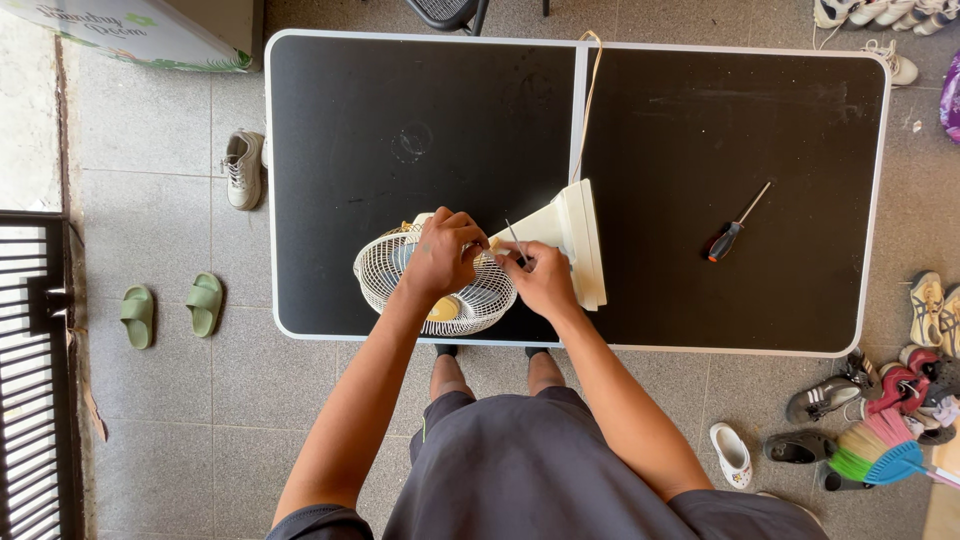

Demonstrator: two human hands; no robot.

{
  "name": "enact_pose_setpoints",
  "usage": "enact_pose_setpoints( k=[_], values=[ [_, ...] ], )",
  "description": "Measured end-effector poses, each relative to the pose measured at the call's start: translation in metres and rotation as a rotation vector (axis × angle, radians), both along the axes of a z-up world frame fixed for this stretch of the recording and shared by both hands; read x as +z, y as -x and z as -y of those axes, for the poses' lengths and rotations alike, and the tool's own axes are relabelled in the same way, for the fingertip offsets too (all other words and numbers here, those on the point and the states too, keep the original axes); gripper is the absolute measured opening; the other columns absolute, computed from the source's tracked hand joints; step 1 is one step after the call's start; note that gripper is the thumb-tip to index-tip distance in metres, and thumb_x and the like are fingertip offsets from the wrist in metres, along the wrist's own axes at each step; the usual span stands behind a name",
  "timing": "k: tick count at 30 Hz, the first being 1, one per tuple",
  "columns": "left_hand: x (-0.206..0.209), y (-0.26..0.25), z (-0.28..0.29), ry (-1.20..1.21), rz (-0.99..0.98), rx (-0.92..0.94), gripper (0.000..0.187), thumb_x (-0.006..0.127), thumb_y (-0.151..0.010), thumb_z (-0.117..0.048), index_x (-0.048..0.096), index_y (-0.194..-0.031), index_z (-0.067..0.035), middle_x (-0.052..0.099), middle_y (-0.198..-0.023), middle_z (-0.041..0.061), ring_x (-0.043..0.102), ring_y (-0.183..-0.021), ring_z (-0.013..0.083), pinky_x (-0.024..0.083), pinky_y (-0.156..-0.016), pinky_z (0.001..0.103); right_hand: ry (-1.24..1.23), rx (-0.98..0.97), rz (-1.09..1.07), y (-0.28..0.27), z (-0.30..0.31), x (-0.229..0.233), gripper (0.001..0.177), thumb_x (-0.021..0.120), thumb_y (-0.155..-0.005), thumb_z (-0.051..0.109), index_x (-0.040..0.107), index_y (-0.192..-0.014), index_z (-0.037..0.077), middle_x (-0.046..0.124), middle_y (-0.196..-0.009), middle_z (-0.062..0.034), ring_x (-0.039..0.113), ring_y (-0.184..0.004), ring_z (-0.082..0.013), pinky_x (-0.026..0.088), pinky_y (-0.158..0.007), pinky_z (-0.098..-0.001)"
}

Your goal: The person disassembles a small table fan on a black tabletop. They use a screwdriver to loosen screws on the fan cage, remove the front grille, and then detach the central hub cap from the grille. The fan blades and motor housing remain attached to the base.

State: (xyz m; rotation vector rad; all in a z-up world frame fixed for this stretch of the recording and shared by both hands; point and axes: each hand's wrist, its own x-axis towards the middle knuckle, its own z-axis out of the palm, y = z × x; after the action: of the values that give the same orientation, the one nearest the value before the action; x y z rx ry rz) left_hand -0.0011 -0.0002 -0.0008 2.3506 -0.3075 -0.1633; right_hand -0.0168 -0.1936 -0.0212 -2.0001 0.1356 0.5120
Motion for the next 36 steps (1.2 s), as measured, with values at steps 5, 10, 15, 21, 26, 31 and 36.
enact_pose_setpoints(
  k=[5,10,15,21,26,31,36],
  values=[
    [0.012,0.015,-0.018,-0.005,0.295,0.067,0.028,0.085,-0.080,-0.024,0.080,-0.104,-0.010,0.070,-0.110,0.006,0.057,-0.109,0.0277,0.044,-0.097,0.046,0.283,-0.071,0.201,-0.005,0.041,0.030,0.036,0.082,-0.085,0.017,0.074,-0.119,0.006,0.072,-0.104,-0.0080,0.070,-0.067,-0.0158,0.059,-0.063,-0.0294],
    [-0.003,0.059,-0.088,0.013,0.170,0.499,0.091,0.082,-0.068,-0.065,0.056,-0.143,-0.021,0.058,-0.143,0.008,0.043,-0.143,0.0322,0.037,-0.117,0.057,0.597,-0.083,0.205,-0.010,0.075,0.034,0.058,0.090,-0.076,0.031,0.070,-0.124,0.005,0.065,-0.123,-0.0128,0.069,-0.106,-0.0296,0.056,-0.090,-0.0430],
    [-0.057,0.093,-0.129,0.212,-0.185,0.484,0.164,0.087,-0.024,-0.067,0.013,-0.164,-0.025,0.027,-0.164,0.023,0.029,-0.150,0.0408,0.029,-0.120,0.061,0.655,-0.010,0.071,-0.007,0.086,0.016,0.088,0.096,-0.064,0.045,0.062,-0.133,0.003,0.056,-0.139,-0.0210,0.064,-0.119,-0.0365,0.053,-0.098,-0.0469],
    [-0.106,0.111,-0.119,0.710,-0.408,0.515,0.155,0.101,-0.030,-0.038,0.019,-0.159,-0.012,0.055,-0.147,0.017,0.054,-0.137,0.0336,0.046,-0.109,0.051,0.611,0.037,-0.035,-0.010,0.084,0.002,0.104,0.093,-0.064,0.045,0.049,-0.151,0.007,0.067,-0.127,-0.0241,0.070,-0.112,-0.0379,0.057,-0.095,-0.0467],
    [-0.101,0.111,-0.111,0.759,-0.379,0.562,0.115,0.101,-0.042,-0.015,0.043,-0.141,-0.005,0.065,-0.131,0.014,0.065,-0.124,0.0290,0.056,-0.100,0.044,0.620,0.092,-0.073,-0.016,0.086,-0.003,0.095,0.089,-0.068,0.038,0.048,-0.148,0.007,0.073,-0.113,-0.0250,0.074,-0.100,-0.0397,0.060,-0.090,-0.0470],
    [-0.082,0.110,-0.105,0.753,-0.354,0.581,0.104,0.100,-0.046,-0.013,0.047,-0.135,-0.005,0.066,-0.128,0.013,0.067,-0.120,0.0285,0.058,-0.097,0.044,0.620,0.093,-0.068,-0.014,0.086,-0.011,0.078,0.081,-0.074,0.031,0.050,-0.141,0.005,0.073,-0.113,-0.0243,0.074,-0.099,-0.0402,0.060,-0.090,-0.0470],
    [-0.050,0.101,-0.097,0.669,-0.318,0.589,0.105,0.099,-0.045,-0.016,0.047,-0.135,-0.005,0.069,-0.126,0.014,0.070,-0.119,0.0294,0.058,-0.096,0.044,0.581,0.065,-0.085,-0.011,0.096,-0.017,0.078,0.081,-0.074,0.030,0.051,-0.141,0.003,0.074,-0.111,-0.0231,0.076,-0.094,-0.0363,0.061,-0.088,-0.0438]
  ],
)
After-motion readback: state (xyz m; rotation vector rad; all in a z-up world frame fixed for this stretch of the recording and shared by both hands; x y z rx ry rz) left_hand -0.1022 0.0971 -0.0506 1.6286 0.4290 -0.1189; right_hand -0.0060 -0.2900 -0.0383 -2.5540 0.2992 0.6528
